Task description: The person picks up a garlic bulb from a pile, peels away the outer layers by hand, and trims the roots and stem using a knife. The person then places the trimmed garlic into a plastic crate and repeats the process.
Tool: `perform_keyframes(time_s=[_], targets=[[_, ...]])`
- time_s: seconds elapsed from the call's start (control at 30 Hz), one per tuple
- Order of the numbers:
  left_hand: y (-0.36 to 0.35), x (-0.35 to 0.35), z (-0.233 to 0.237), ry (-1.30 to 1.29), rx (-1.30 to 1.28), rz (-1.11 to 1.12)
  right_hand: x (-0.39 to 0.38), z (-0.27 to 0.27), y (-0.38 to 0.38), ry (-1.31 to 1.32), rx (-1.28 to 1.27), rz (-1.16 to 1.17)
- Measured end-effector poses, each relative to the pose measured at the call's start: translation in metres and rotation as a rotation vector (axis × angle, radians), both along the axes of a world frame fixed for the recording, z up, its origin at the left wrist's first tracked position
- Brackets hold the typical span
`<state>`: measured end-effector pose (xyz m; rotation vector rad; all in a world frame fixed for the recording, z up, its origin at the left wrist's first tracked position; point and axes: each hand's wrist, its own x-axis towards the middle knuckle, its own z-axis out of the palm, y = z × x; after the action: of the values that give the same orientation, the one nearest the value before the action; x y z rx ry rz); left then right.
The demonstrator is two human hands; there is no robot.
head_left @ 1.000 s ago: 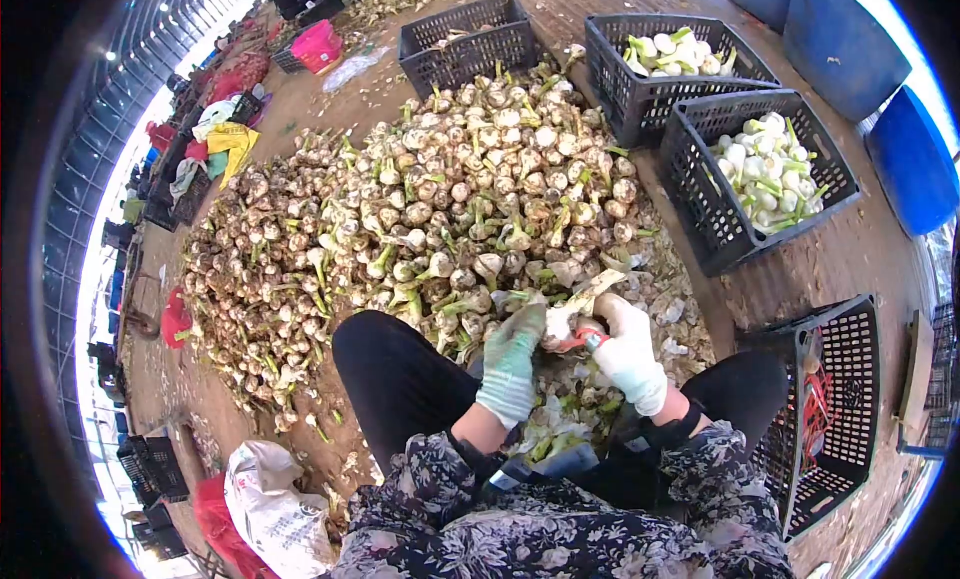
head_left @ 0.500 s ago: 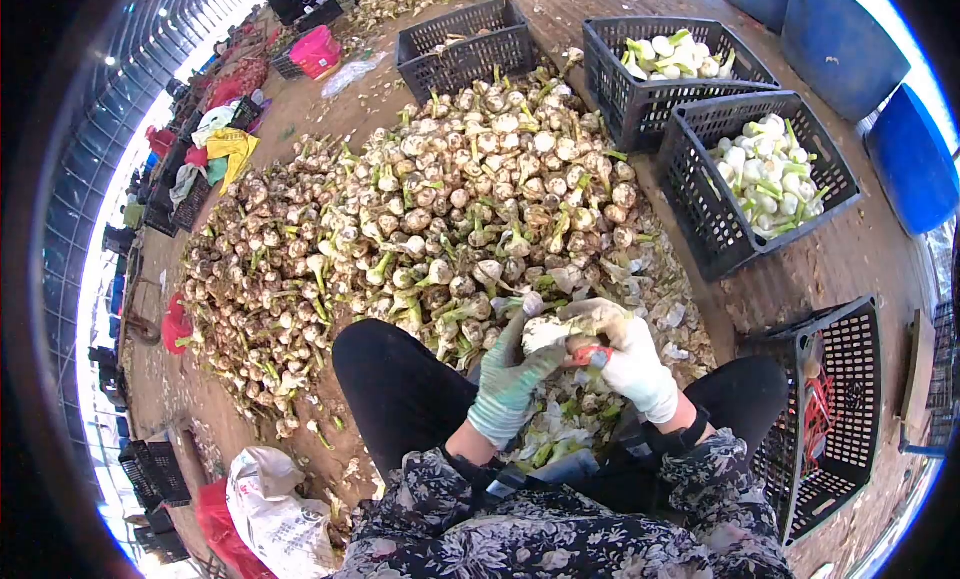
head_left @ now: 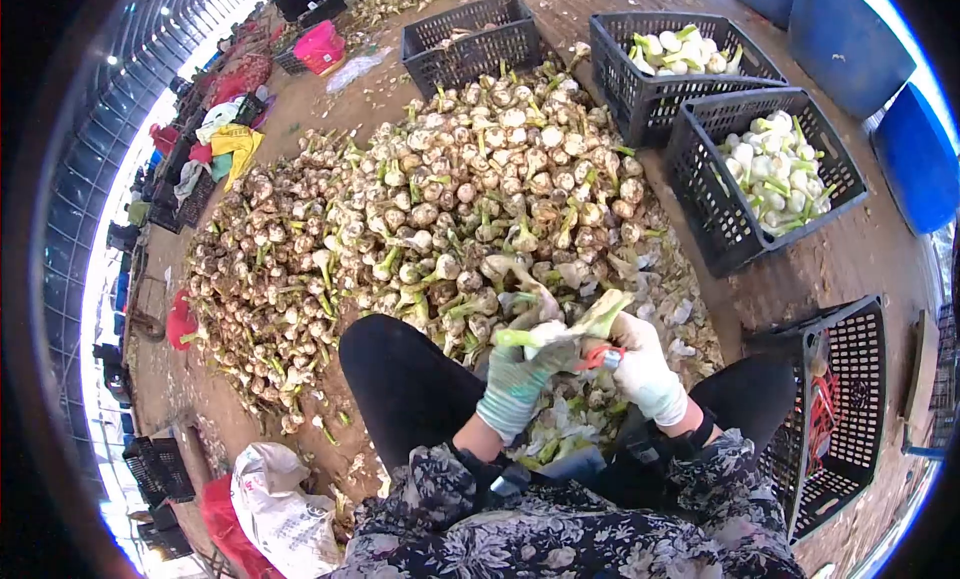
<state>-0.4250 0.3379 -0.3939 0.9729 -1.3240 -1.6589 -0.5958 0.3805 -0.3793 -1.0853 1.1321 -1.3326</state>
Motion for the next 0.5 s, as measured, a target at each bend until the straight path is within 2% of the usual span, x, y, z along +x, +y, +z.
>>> perform_keyframes(time_s=[0.03,0.07,0.1,0.13,0.17,0.2,0.27,0.33,0.37,0.4,0.47,0.5], targets=[[-0.003,0.003,0.005,0.096,0.180,-0.034,0.005,0.026,0.002,-0.287,0.168,0.013],[-0.010,0.005,0.012,0.194,0.357,-0.074,0.001,0.015,-0.003,-0.289,0.168,0.011],[-0.011,0.006,0.020,0.190,0.362,-0.077,-0.004,-0.001,-0.009,-0.415,0.186,-0.043],[-0.011,0.006,0.031,0.200,0.395,-0.201,-0.009,-0.013,-0.013,-0.539,0.201,-0.098],[-0.011,0.006,0.038,0.211,0.427,-0.326,-0.015,0.005,-0.017,-0.535,0.240,-0.192],[-0.011,0.003,0.040,0.210,0.429,-0.329,-0.017,0.001,-0.021,-0.528,0.218,-0.240],[-0.011,-0.006,0.044,0.295,0.326,-0.318,-0.023,-0.015,-0.022,-0.162,0.237,-0.234],[-0.012,0.009,0.048,0.191,0.447,-0.386,-0.027,-0.019,-0.022,-0.105,0.296,-0.360],[-0.015,0.012,0.043,0.105,0.339,-0.424,-0.044,-0.059,-0.025,0.108,0.277,-0.347],[-0.018,0.014,0.041,0.020,0.221,-0.462,-0.042,-0.059,-0.022,0.107,0.276,-0.346],[-0.022,0.019,0.044,0.064,0.222,-0.467,-0.034,-0.058,-0.011,1.044,0.073,0.301],[-0.026,0.020,0.042,0.020,0.185,-0.409,-0.030,-0.056,-0.002,0.920,0.128,0.417]])
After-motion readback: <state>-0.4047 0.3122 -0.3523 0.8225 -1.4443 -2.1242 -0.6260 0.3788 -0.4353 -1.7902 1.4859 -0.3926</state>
